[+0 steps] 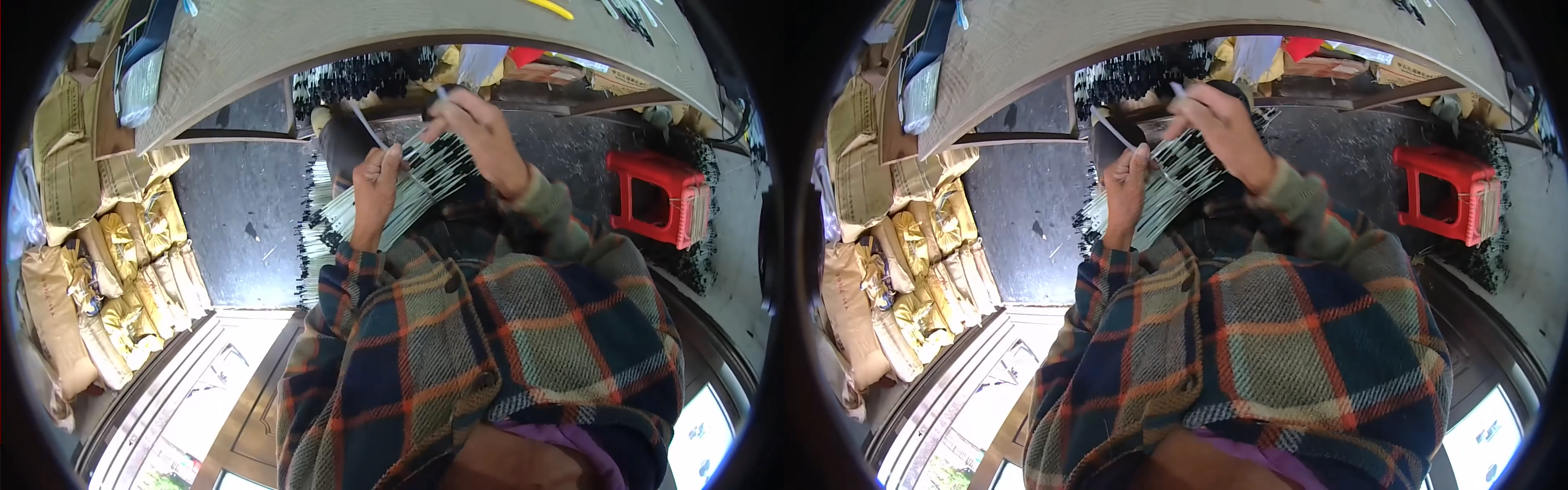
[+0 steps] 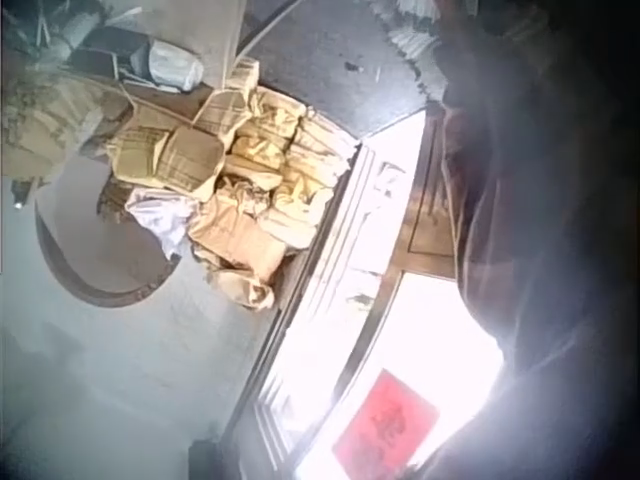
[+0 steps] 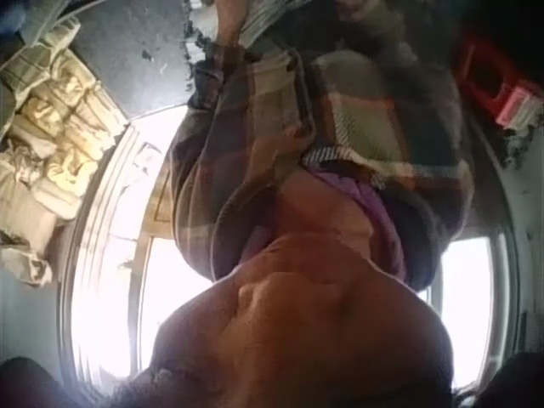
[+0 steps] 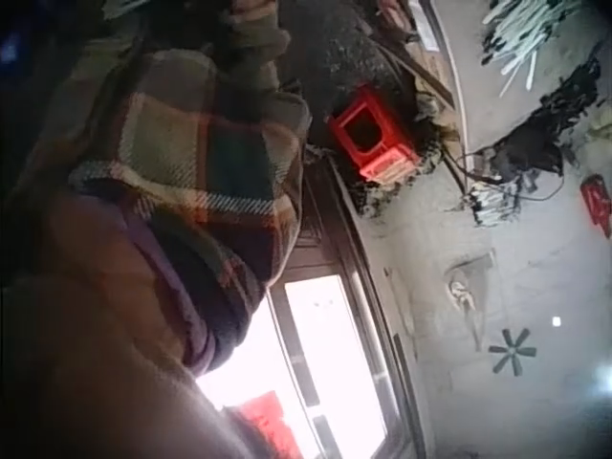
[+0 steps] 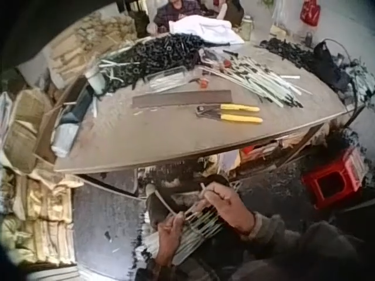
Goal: Assembling small black plastic components onto white rods and bundling them together.
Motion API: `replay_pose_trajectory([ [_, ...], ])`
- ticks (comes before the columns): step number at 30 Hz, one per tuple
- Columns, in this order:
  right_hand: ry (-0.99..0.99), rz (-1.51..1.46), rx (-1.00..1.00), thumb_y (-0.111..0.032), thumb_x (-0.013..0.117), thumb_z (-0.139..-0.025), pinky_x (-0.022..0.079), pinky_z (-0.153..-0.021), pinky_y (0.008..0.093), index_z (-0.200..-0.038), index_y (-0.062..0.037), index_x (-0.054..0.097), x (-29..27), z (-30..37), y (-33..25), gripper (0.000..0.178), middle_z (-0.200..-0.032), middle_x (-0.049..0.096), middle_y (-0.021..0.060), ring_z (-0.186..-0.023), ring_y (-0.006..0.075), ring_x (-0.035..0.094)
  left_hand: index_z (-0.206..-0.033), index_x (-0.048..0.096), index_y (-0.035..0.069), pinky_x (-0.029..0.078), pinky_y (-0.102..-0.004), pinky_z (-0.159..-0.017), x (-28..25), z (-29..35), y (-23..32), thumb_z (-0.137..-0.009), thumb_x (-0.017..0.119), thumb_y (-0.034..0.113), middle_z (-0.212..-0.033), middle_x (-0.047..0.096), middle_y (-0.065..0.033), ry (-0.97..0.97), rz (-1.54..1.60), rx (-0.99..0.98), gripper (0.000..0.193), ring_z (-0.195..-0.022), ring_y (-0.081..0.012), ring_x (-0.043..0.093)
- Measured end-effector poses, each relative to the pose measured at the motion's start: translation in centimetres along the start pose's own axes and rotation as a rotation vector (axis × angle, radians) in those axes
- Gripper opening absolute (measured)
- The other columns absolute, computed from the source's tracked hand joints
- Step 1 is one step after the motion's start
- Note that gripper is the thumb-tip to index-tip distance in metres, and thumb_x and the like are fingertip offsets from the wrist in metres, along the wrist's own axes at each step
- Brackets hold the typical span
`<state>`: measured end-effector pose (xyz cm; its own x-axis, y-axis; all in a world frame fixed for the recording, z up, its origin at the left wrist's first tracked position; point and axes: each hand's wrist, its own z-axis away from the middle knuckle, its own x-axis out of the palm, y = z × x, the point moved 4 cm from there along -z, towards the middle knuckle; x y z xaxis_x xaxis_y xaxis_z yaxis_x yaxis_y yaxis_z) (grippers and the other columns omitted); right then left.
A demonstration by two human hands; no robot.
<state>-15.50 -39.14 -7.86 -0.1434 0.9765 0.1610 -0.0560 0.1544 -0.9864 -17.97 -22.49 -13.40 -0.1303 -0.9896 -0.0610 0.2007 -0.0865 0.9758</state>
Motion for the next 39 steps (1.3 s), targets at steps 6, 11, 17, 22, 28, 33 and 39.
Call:
replay_pose_trajectory([
  [6,-0.269,0.920,-0.414,-0.019,0.063,-0.077,0.049,-0.056,0.0276,-0.089,-0.0071,0.061,4.0,8.1,-2.5,0.017,-0.082,0.063,0.0090,-0.066,0.0199,0.062,-0.067,0.058,-0.001,0.031,-0.0215,-0.052,-0.6,0.2,-0.6,-0.090,0.052,0.020,-0.060,0.046,0.0007,0.014,0.120,-0.040,0.031,-0.057,-0.0048,0.037],
  [11,-0.071,1.152,-0.541,-0.016,0.061,-0.077,0.047,-0.054,0.0271,-0.085,-0.0071,0.062,3.9,2.2,-1.8,0.011,-0.079,0.062,0.0079,-0.066,0.0209,0.060,-0.068,0.057,0.000,0.030,-0.0205,-0.050,-0.1,0.1,-0.4,-0.090,0.052,0.019,-0.058,0.047,0.0018,0.052,0.197,-0.014,0.030,-0.056,-0.0027,0.037],
  [17,-0.276,0.117,0.488,-0.012,0.045,-0.089,0.044,-0.043,0.0235,-0.081,0.0016,0.058,4.4,4.9,3.1,0.020,-0.065,0.060,0.0078,-0.048,0.0148,0.056,-0.067,0.056,0.000,0.031,-0.0198,-0.049,-0.7,0.1,-0.2,-0.090,0.051,0.021,-0.056,0.044,0.0026,0.026,0.141,-0.004,0.031,-0.054,-0.0028,0.037],
  [22,-0.257,0.098,0.648,-0.018,0.048,-0.087,0.042,-0.039,0.0255,-0.072,0.0020,0.057,4.7,4.9,5.0,0.027,-0.057,0.057,0.0090,-0.044,0.0150,0.056,-0.066,0.055,0.000,0.032,-0.0207,-0.052,-0.2,-0.1,0.3,-0.091,0.050,0.021,-0.060,0.046,0.0014,-0.015,0.232,0.008,0.033,-0.056,-0.0045,0.040],
  [28,-0.072,1.276,0.063,-0.019,0.058,-0.072,0.042,-0.044,0.0364,-0.069,-0.0017,0.054,4.6,3.7,3.1,0.018,-0.061,0.054,0.0117,-0.049,0.0261,0.055,-0.066,0.053,-0.001,0.034,-0.0212,-0.055,-0.2,0.2,-0.2,-0.092,0.048,0.020,-0.066,0.045,-0.0007,-0.115,0.306,0.045,0.033,-0.059,-0.0060,0.042],
  [33,0.089,1.274,-0.424,-0.014,0.062,-0.068,0.042,-0.048,0.0323,-0.080,-0.0077,0.052,5.3,3.7,2.4,0.017,-0.076,0.045,0.0073,-0.057,0.0224,0.053,-0.065,0.052,0.000,0.034,-0.0216,-0.055,-0.2,0.2,-0.4,-0.092,0.048,0.020,-0.066,0.045,-0.0010,-0.132,0.321,0.030,0.034,-0.059,-0.0060,0.042],
  [39,0.034,0.997,-0.167,-0.015,0.065,-0.070,0.043,-0.051,0.0317,-0.074,-0.0070,0.052,4.2,4.1,3.0,0.016,-0.070,0.047,0.0059,-0.060,0.0214,0.054,-0.064,0.052,0.000,0.033,-0.0219,-0.054,-0.3,-0.1,-0.4,-0.092,0.048,0.022,-0.061,0.047,-0.0008,-0.138,0.320,0.023,0.036,-0.057,-0.0060,0.041],
])
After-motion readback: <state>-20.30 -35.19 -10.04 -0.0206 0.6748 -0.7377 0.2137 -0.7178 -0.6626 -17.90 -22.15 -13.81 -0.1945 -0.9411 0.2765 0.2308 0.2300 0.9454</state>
